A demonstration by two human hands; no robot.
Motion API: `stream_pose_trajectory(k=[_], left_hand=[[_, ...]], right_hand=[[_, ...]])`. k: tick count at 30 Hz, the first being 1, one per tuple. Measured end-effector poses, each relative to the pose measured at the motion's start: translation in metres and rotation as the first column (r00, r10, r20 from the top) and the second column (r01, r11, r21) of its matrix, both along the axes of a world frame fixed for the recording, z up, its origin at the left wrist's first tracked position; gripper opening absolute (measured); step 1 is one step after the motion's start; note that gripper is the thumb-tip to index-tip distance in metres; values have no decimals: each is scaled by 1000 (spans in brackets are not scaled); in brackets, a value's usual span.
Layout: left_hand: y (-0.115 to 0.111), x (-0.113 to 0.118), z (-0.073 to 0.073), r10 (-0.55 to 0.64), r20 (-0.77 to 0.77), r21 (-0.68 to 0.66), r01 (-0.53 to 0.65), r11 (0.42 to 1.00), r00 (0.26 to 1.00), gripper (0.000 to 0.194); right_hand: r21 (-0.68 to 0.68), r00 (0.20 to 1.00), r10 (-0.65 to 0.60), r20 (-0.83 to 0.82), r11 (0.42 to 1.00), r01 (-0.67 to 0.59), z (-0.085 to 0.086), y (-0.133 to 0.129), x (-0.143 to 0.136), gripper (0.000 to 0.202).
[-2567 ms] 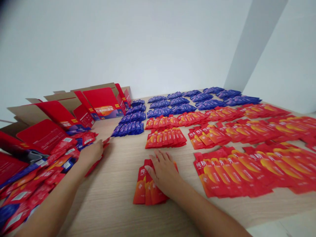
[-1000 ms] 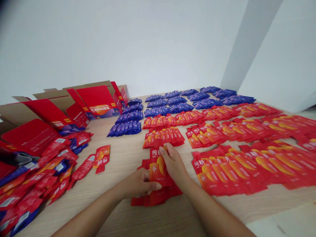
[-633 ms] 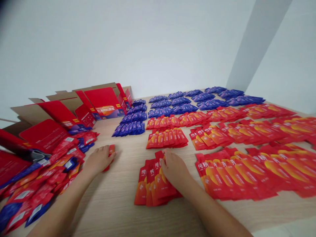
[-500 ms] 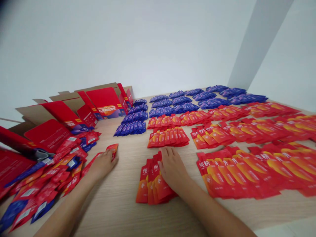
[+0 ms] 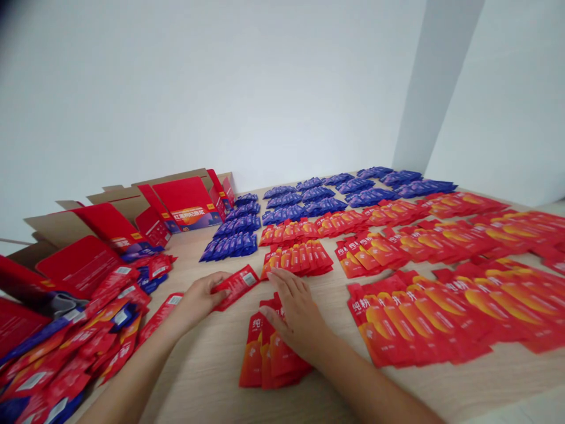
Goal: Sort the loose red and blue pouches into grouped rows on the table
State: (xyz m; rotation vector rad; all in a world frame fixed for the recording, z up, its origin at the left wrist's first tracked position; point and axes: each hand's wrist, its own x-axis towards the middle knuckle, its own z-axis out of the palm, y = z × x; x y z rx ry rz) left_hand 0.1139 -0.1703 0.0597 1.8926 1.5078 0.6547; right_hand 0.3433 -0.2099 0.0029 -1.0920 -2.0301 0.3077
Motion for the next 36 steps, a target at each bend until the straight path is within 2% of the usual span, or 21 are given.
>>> stream_pose_trajectory(k=[3, 6, 9, 12, 15, 17, 19, 21, 23, 25, 26, 27, 28, 29, 31, 33, 35, 36], left_hand=[[-10, 35, 14, -99, 207, -177, 137, 975, 973, 18], [-9, 52, 18, -127, 324, -243, 212, 946, 937, 16], [0, 49, 11, -68, 447, -319, 229, 920, 892, 25], [5, 39, -1, 29, 502, -377, 188, 907, 865, 34], [4, 34, -14, 121, 527, -346, 82, 935, 841, 41], [2, 35, -21, 157, 546, -329, 38, 943, 823, 42], [0, 38, -25, 193, 566, -325, 2, 946, 802, 45], [0, 40, -28, 221, 595, -316, -28, 948, 773, 47], [0, 41, -27, 239, 630, -331, -23, 943, 739, 48], [-1, 43, -26, 255, 650, -419, 58, 906, 716, 54], [-2, 44, -24, 259, 655, -482, 128, 867, 710, 58], [-4, 46, -23, 255, 664, -534, 208, 819, 703, 61], [-7, 49, -22, 248, 684, -564, 282, 777, 686, 63], [-11, 53, -21, 246, 713, -564, 329, 757, 656, 62], [-17, 60, -20, 273, 775, -512, 313, 800, 571, 52], [-22, 65, -21, 308, 809, -455, 202, 867, 500, 42], [-23, 67, -22, 316, 812, -425, 127, 896, 491, 41], [-23, 67, -22, 309, 803, -417, 109, 902, 510, 43]], right_hand=[[-111, 972, 30, -233, 992, -57, 7, -1, 2, 45], [-265, 884, -25, -466, 958, -113, 12, 1, 2, 27], [-327, 762, -120, -637, 937, -126, 13, 5, 3, 21], [-376, 635, -198, -747, 913, -157, 12, 10, 4, 31], [-469, 558, -240, -795, 825, -315, 12, 12, 3, 42], [-518, 576, -245, -780, 768, -376, 13, 11, 2, 34], [-526, 619, -227, -752, 772, -357, 15, 9, 1, 25], [-500, 684, -209, -699, 827, -258, 16, 5, 1, 23], [-436, 781, -209, -589, 896, -89, 16, 1, 5, 20], [-326, 873, -218, -436, 943, 72, 15, -1, 9, 19], [-262, 912, -206, -355, 958, 114, 14, -2, 10, 23], [-202, 946, -169, -278, 973, 114, 13, -2, 11, 29], [-148, 974, -101, -205, 986, 71, 11, -2, 11, 35], [-99, 990, -10, -137, 995, -3, 9, -2, 10, 40], [-9, 983, 179, -42, 984, -179, 5, -2, 7, 45], [80, 953, 297, -52, 953, -293, 3, -1, 5, 45], [127, 938, 302, -172, 951, -283, 2, -1, 4, 43], [111, 933, 252, -255, 967, -231, 3, -1, 4, 41]])
